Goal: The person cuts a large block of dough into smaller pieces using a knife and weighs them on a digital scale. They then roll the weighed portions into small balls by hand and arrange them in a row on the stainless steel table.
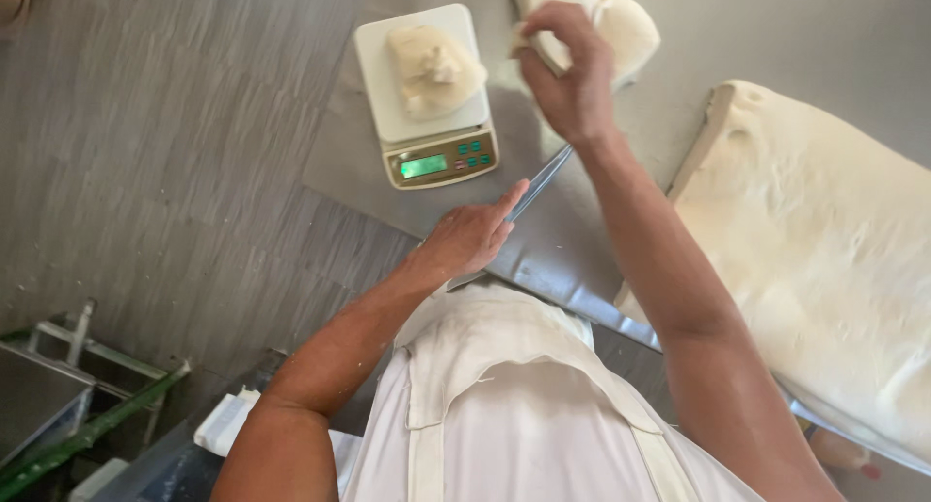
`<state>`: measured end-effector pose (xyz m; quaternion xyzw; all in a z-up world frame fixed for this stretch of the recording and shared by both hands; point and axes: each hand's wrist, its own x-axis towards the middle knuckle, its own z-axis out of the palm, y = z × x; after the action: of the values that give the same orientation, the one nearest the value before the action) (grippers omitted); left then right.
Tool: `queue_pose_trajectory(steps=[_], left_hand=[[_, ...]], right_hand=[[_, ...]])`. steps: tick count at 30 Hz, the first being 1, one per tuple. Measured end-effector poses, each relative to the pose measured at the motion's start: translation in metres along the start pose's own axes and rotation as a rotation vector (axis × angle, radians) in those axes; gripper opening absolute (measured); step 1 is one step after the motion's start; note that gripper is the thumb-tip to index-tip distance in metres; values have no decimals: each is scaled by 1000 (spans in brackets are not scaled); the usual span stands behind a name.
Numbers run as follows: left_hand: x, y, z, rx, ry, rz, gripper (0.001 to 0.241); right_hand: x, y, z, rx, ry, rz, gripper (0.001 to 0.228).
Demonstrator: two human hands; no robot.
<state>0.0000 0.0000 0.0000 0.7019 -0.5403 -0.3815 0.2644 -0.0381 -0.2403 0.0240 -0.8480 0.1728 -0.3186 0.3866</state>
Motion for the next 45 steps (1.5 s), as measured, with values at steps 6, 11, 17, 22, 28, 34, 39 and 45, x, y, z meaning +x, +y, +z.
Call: queue_pose_trajectory(steps=[6, 11, 17, 22, 28, 34, 39, 45], left_hand=[[-18, -19, -16, -71, 61, -10, 69], [-34, -36, -8, -95, 90, 33, 72], [-17, -30, 0, -116, 21, 37, 72], [-4, -14, 9, -120, 36, 80, 71], [23, 2, 7, -94, 48, 50, 71], [63, 19, -11, -110, 167, 83, 74], [111, 27, -9, -83, 226, 109, 74], [79, 20, 11, 71, 71, 135, 62]], right_hand=[[16, -1, 54, -117, -179, -140, 36], [1, 53, -36, 105, -45, 199, 25], [-42, 99, -93, -123, 64, 718, 27], [-54, 119, -79, 188, 198, 692, 34], [-67, 122, -89, 273, 251, 626, 36], [-74, 134, -87, 382, 216, 682, 27], [-66, 124, -106, 26, 296, 520, 17], [-1, 6, -10, -95, -194, 13, 50]])
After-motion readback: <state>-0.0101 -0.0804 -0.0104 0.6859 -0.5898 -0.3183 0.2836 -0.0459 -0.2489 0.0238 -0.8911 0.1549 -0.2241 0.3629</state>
